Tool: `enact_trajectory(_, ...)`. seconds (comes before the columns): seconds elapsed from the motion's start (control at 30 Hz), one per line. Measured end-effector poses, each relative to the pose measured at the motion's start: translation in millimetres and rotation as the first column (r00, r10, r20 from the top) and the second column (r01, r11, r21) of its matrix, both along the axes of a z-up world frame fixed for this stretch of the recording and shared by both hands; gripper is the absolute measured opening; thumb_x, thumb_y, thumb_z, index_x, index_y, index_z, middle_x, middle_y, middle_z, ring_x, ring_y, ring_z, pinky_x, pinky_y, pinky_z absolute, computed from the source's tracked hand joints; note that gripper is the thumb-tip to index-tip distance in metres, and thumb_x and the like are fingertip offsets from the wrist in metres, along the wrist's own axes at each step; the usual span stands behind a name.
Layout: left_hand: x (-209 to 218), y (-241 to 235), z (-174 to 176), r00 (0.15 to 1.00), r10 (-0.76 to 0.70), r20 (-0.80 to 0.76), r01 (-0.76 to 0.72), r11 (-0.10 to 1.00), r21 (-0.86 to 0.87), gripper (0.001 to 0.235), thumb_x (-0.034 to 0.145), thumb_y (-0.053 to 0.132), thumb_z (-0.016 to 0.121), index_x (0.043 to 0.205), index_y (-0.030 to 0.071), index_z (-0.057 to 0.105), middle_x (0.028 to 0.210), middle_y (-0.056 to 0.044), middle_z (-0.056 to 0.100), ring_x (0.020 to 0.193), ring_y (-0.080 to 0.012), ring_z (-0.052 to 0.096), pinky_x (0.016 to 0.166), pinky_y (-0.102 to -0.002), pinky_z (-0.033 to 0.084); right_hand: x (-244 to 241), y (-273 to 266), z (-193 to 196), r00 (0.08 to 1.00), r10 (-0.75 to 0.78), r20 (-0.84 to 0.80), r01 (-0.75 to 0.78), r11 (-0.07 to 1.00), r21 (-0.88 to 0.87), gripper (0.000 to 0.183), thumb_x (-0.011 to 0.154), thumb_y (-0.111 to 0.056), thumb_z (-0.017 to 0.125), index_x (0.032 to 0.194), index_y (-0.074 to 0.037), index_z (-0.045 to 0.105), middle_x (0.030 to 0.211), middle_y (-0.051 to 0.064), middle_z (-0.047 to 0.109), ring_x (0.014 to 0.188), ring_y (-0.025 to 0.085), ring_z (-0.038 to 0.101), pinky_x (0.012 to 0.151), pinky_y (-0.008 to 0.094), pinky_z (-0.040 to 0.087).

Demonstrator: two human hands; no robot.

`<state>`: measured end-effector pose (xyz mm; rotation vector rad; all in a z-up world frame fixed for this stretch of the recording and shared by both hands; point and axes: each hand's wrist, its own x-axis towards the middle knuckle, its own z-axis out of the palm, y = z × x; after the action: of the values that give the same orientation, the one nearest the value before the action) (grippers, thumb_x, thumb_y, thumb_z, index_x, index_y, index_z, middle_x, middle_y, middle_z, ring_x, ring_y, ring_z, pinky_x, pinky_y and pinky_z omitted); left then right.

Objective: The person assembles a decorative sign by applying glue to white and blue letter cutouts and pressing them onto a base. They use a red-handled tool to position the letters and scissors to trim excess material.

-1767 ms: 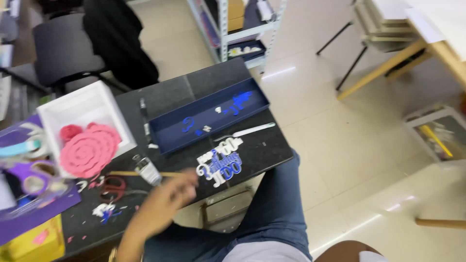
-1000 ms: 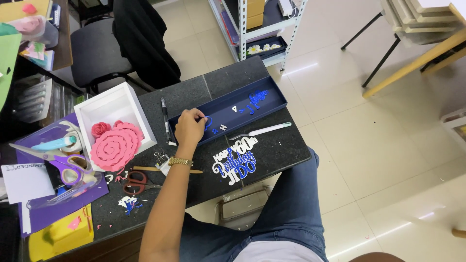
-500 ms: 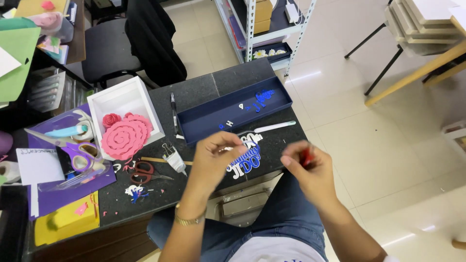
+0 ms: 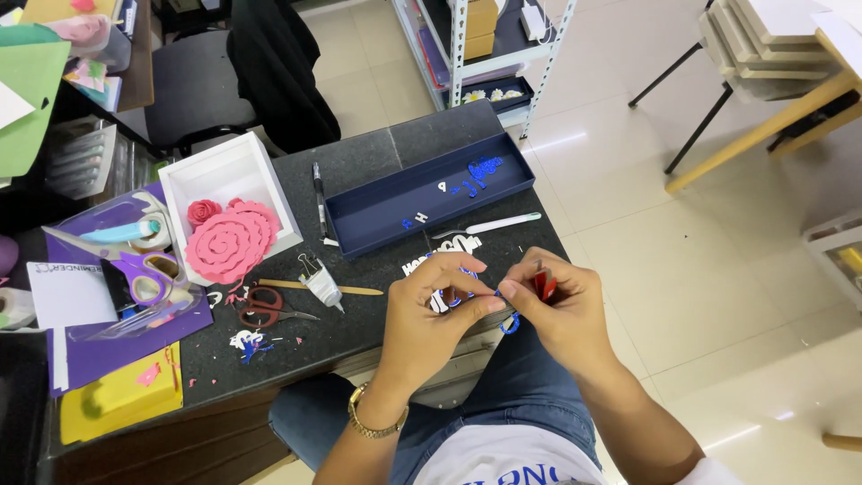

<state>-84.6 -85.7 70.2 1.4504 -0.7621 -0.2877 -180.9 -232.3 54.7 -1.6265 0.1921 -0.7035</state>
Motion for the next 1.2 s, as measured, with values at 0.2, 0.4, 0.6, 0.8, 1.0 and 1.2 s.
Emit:
enact_trajectory(0.2,-1,-2,-10,0.999,0.008,-0.052,-0.011,0.998,-0.056,0.029,0.073,0.007,0.091,0.097,0.007,0.074,0.073,-0.003,0.078,0.062,-0.0088,0.054,0.062,-0.02,0.047,-1,2,-16,0.994,0.045,0.1,-0.066,0.972,0.226,0.017,0.087,0.005,0.074,0.071,0.005,0.069,0.057,0.004,0.045,0.053,0.005,0.039,0.049,0.019,0.032)
enact_trajectory(0.4,1,-4,-13,0.992,-0.007,-0.126,-0.003,0.997,-0.083,0.033,0.074,0.007,0.091,0.101,0.005,0.072,0.074,-0.006,0.077,0.063,-0.0086,0.054,0.063,-0.021,0.046,-3,-11,-20,0.994,0.09,0.055,-0.1,0.975,0.199,0.02,0.083,-0.008,0.08,0.093,0.007,0.071,0.058,0.003,0.049,0.054,0.003,0.04,0.049,0.017,0.033)
enact_trajectory(0.6,7,-1,-19,0.978,0.064,-0.2,-0.093,0.987,-0.135,0.037,0.076,0.008,0.09,0.107,0.003,0.069,0.075,-0.011,0.077,0.064,-0.0089,0.057,0.062,-0.022,0.045,-17,-17,-33,0.983,0.142,0.117,-0.16,0.973,0.166,0.058,0.094,-0.036,0.065,0.134,0.004,0.054,0.069,0.007,0.049,0.055,0.008,0.04,0.051,0.021,0.036)
enact_trajectory(0.8,8,5,-21,0.957,0.108,-0.269,-0.164,0.967,-0.197,0.04,0.077,0.007,0.09,0.109,0.003,0.068,0.076,-0.012,0.075,0.066,-0.0088,0.057,0.063,-0.021,0.044,-38,-10,-53,0.996,0.088,0.007,-0.088,0.988,0.128,0.027,0.107,-0.012,0.043,0.119,0.004,0.061,0.069,0.008,0.051,0.05,0.009,0.043,0.049,0.021,0.038)
enact_trajectory(1.0,8,9,-17,0.958,0.135,-0.254,-0.196,0.953,-0.232,0.039,0.075,0.006,0.091,0.107,0.003,0.068,0.075,-0.012,0.075,0.067,-0.0092,0.056,0.063,-0.022,0.043,-40,0,-51,0.994,0.101,-0.034,-0.097,0.99,0.106,0.026,0.102,-0.005,0.048,0.117,0.007,0.066,0.065,0.01,0.055,0.047,0.011,0.048,0.045,0.024,0.042)
enact_trajectory(1.2,4,15,-6,0.968,0.134,-0.213,-0.173,0.969,-0.177,0.033,0.081,0.006,0.086,0.106,0.014,0.066,0.078,-0.002,0.076,0.072,-0.0042,0.061,0.069,-0.021,0.041,-44,6,-52,0.982,0.134,-0.131,-0.098,0.964,0.248,0.023,0.104,-0.012,0.055,0.123,0.0,0.063,0.077,0.004,0.055,0.069,0.01,0.051,0.052,0.019,0.038)
